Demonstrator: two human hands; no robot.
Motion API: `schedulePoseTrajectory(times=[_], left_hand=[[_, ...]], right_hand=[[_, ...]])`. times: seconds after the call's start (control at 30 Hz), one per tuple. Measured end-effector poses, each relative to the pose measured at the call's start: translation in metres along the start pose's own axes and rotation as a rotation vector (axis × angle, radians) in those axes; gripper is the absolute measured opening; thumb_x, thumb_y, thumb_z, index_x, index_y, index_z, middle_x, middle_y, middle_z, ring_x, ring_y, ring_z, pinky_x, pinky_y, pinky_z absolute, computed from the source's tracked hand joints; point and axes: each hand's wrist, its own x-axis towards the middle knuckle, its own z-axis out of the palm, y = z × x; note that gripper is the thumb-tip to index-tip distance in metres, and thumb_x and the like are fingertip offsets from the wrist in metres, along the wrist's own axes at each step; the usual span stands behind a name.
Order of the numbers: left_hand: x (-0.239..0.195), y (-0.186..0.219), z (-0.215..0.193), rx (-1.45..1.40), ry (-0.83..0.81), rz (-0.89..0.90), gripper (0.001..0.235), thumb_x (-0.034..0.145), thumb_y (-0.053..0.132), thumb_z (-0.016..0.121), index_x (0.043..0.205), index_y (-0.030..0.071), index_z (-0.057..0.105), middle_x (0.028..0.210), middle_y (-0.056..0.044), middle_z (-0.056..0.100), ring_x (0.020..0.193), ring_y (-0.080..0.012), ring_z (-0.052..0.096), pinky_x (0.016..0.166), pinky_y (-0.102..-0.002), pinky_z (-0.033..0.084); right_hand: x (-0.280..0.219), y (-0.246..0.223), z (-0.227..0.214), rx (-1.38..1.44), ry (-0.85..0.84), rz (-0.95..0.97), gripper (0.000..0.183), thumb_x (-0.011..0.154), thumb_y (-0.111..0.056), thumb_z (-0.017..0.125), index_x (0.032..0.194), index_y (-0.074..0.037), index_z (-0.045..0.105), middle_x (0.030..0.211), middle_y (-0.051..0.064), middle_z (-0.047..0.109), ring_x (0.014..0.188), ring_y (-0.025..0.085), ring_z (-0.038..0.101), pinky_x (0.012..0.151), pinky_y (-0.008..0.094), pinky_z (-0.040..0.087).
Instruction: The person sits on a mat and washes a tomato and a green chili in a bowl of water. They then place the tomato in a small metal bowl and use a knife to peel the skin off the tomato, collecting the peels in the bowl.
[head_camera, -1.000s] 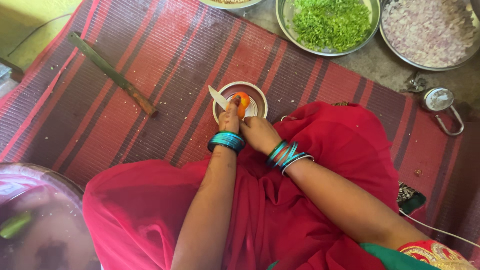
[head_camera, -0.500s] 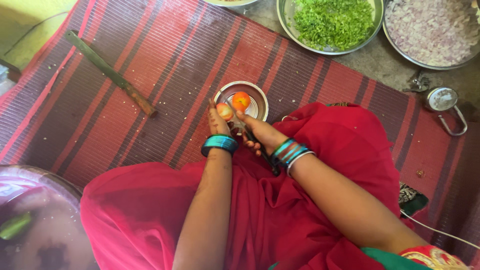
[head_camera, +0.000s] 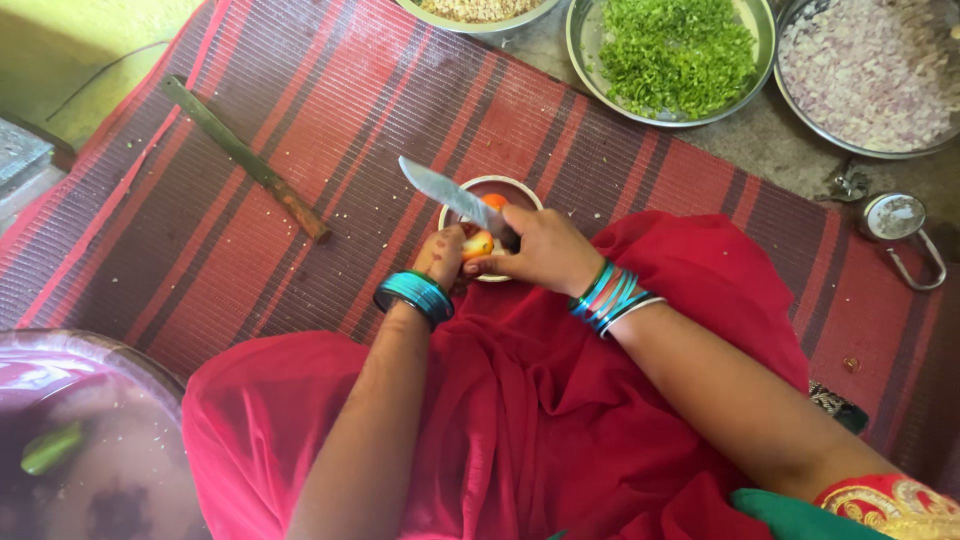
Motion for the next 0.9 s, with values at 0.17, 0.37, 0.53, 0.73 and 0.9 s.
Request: schedulePoseTrajectory(times=[0.17,0.37,0.53,0.73,0.9], left_hand=[[0.022,-0.019,-0.005,0.683,0.093,0.539,0.030,0.097,0.012,0.047,0.114,0.002,0.069,0.095,-0.012,0.074,0.077,-0.0209,0.072,0.068,-0.036,0.059],[0.040,-0.033,-0.001,0.664,0.225,0.710,0.030,0.093,0.002,0.051,0.117,-0.002,0.068,0.117,-0.017,0.072,0.101,-0.0270,0.073,0.088,-0.035,0.058],[0.034,-0.031,0.006,0.757,0.361,0.727,0.029,0.091,0.001,0.055,0.116,0.000,0.068,0.113,-0.016,0.072,0.100,-0.0294,0.072,0.086,-0.037,0.057],[0.042,-0.038,0.010,0.273,0.391,0.544,0.030,0.103,0.015,0.042,0.109,0.000,0.068,0.097,-0.014,0.073,0.084,-0.0256,0.070,0.079,-0.035,0.056],[0.069,-0.053,0.018,-0.161,0.540,0.544,0.031,0.102,0.022,0.043,0.116,0.003,0.063,0.097,-0.010,0.072,0.089,-0.0196,0.069,0.081,-0.032,0.056]], right_hand=[[-0.009,-0.001,0.007,0.030,-0.039,0.081,0.071,0.079,-0.069,0.073,0.096,-0.001,0.061,0.072,0.020,0.067,0.070,0.040,0.070,0.062,0.048,0.053],[-0.010,0.001,0.009,0.044,-0.040,0.136,0.066,0.088,-0.066,0.066,0.098,0.000,0.063,0.071,0.020,0.067,0.069,0.040,0.069,0.063,0.048,0.052],[-0.009,0.004,0.017,0.093,-0.054,0.214,0.061,0.088,-0.064,0.063,0.101,-0.005,0.071,0.068,0.015,0.067,0.065,0.034,0.069,0.061,0.044,0.051],[-0.012,0.004,0.023,0.286,-0.072,0.289,0.058,0.091,-0.064,0.059,0.104,-0.009,0.075,0.061,0.011,0.062,0.057,0.021,0.063,0.059,0.039,0.049],[-0.017,0.005,0.040,0.286,-0.084,0.495,0.070,0.097,-0.065,0.056,0.076,0.000,0.070,0.056,0.011,0.055,0.052,0.017,0.052,0.051,0.037,0.041]])
